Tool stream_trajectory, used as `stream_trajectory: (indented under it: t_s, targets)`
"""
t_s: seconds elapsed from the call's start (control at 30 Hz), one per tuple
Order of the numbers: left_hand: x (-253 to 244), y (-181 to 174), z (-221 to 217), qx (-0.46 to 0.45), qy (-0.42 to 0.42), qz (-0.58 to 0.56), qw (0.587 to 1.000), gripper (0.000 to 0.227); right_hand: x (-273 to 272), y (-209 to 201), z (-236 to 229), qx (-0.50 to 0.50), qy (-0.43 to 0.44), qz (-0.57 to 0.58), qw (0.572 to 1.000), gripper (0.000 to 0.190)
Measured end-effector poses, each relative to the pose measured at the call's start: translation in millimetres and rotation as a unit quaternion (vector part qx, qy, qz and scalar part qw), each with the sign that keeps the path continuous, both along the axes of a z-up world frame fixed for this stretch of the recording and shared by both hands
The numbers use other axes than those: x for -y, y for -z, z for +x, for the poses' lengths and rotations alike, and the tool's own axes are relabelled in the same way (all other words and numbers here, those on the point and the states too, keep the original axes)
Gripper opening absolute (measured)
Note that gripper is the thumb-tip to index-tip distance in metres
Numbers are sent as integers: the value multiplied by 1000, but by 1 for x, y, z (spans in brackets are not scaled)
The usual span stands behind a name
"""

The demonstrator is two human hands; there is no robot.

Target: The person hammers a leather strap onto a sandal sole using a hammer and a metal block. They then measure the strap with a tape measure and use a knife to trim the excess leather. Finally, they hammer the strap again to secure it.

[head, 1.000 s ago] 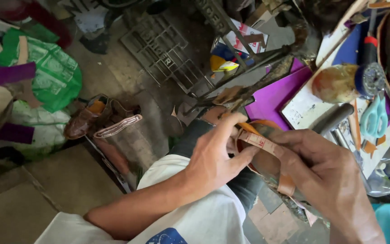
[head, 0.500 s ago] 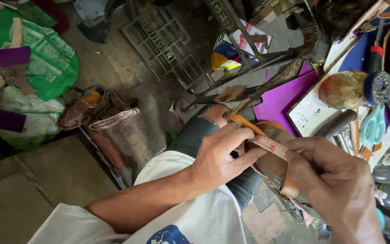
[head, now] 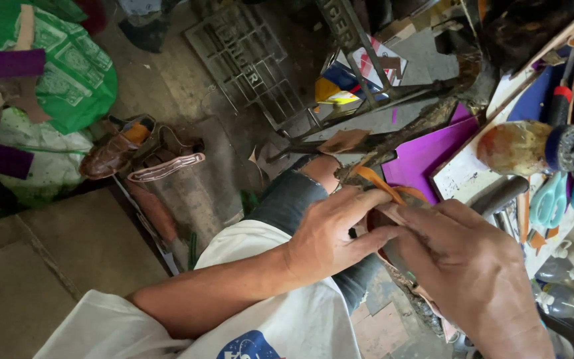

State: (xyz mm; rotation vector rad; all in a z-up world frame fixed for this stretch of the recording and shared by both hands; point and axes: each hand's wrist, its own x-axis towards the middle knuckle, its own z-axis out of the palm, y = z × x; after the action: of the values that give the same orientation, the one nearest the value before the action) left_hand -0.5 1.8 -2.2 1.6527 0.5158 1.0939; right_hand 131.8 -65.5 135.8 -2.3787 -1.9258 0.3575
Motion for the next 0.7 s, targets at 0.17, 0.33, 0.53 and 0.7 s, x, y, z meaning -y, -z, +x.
stream_trajectory:
  t_s: [0.17, 0.33, 0.53, 0.7]
  targets:
    - [-2, -2, -1, 7, 21, -33, 999, 36, -2, -3, 1, -31, 45, -25, 998, 33]
    - [-6, -9, -2, 40, 10, -16, 999, 25, -6, 0, 2, -33, 10, 0, 999, 32]
    - [-6, -8, 0, 37, -1, -9, 999, 24, -4, 3, 1, -19, 37, -1, 999, 31]
    - [-2, -5, 2, 19, -9, -3, 1000, 27, -4, 6, 1, -14, 16, 17, 1000, 30]
